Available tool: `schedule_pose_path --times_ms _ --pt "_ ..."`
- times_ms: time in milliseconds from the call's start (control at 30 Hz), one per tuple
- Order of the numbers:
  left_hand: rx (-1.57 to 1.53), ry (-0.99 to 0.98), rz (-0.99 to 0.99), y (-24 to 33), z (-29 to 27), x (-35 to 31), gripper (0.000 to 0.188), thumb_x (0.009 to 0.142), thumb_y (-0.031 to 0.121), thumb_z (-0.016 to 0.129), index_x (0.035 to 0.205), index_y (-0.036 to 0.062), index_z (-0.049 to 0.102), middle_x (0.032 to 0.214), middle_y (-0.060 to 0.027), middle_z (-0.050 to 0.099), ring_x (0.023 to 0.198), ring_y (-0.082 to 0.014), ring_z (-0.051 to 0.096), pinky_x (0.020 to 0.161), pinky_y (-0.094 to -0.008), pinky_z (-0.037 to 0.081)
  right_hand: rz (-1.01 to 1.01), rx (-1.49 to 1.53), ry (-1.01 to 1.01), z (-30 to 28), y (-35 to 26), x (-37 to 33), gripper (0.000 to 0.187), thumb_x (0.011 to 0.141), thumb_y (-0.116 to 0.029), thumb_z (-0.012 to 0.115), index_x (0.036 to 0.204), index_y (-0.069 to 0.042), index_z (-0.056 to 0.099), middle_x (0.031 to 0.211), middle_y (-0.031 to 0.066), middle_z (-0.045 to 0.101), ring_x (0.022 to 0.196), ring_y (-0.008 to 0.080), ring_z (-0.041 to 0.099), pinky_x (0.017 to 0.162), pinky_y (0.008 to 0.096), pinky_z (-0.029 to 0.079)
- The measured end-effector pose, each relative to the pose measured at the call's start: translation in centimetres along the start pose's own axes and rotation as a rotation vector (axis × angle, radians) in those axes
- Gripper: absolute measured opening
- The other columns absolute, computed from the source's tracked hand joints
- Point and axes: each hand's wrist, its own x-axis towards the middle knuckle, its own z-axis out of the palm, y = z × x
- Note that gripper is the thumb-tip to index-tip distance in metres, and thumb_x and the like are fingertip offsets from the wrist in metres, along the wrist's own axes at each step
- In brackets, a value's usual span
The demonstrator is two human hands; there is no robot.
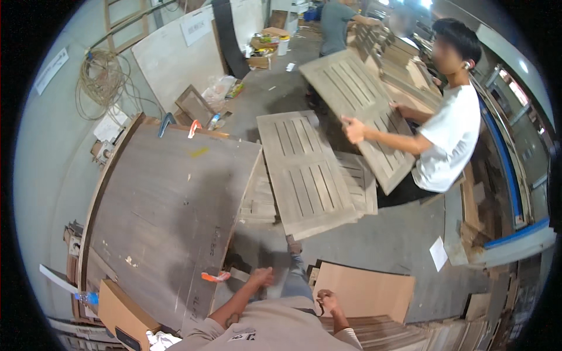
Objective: The recorder is inspecting and organizing wooden furniture panels in a workshop.
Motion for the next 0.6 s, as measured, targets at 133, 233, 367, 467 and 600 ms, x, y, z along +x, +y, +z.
schedule_pose_path --times_ms 133,233,367,467,600 --pt "0.048 0.207 0.0 6.3 1.0 1.3 0.038 0.095 0.038 0.056 0.101 0.0011 0.062 0.081 -0.0108 0.065 0.066 -0.0183 0.062 0.056 -0.0308 0.05 0.135 0.103 -0.165 -3.3 -1.0 6.8 0.027 0.088 -0.02 0.063 0.107 0.0 0.063 0.08 0.0078 0.065 0.074 0.0177 0.066 0.058 0.0319 0.05" --pt "0.065 0.328 0.048 11.0 2.0 3.2 0.038 0.095 0.038 0.056 0.098 0.0011 0.064 0.078 -0.0088 0.065 0.065 -0.017 0.061 0.056 -0.0302 0.049 0.289 0.407 -0.284 -8.7 -2.0 12.3 0.024 0.089 -0.023 0.061 0.103 -0.003 0.063 0.08 0.0075 0.065 0.075 0.0198 0.066 0.061 0.0344 0.05" --pt "0.198 0.39 0.113 15.9 2.9 5.7 0.04 0.094 0.039 0.056 0.093 0.0003 0.065 0.077 -0.0072 0.066 0.065 -0.016 0.062 0.06 -0.0312 0.05 0.382 0.329 -0.138 -13.9 -10.5 17.1 0.017 0.091 -0.024 0.054 0.089 -0.01 0.062 0.082 0.0062 0.067 0.07 0.0211 0.066 0.066 0.0367 0.052" --pt "0.283 0.403 0.124 18.2 4.2 9.0 0.043 0.094 0.042 0.056 0.095 0.0006 0.065 0.08 -0.0073 0.066 0.067 -0.0161 0.062 0.063 -0.0313 0.05 0.222 0.327 -0.04 -18.6 -14.1 20.8 0.017 0.089 -0.017 0.053 0.08 -0.004 0.058 0.069 0.0071 0.061 0.056 0.0175 0.061 0.045 0.0281 0.044" --pt "0.28 0.413 0.022 19.3 5.7 12.2 0.048 0.094 0.05 0.054 0.102 0.0036 0.063 0.083 -0.0063 0.065 0.071 -0.0155 0.06 0.065 -0.0325 0.048 0.077 -0.559 -0.153 -24.0 -22.8 23.8 0.022 0.088 -0.013 0.055 0.076 0.003 0.063 0.061 0.0129 0.062 0.049 0.0191 0.059 0.042 0.0295 0.044"
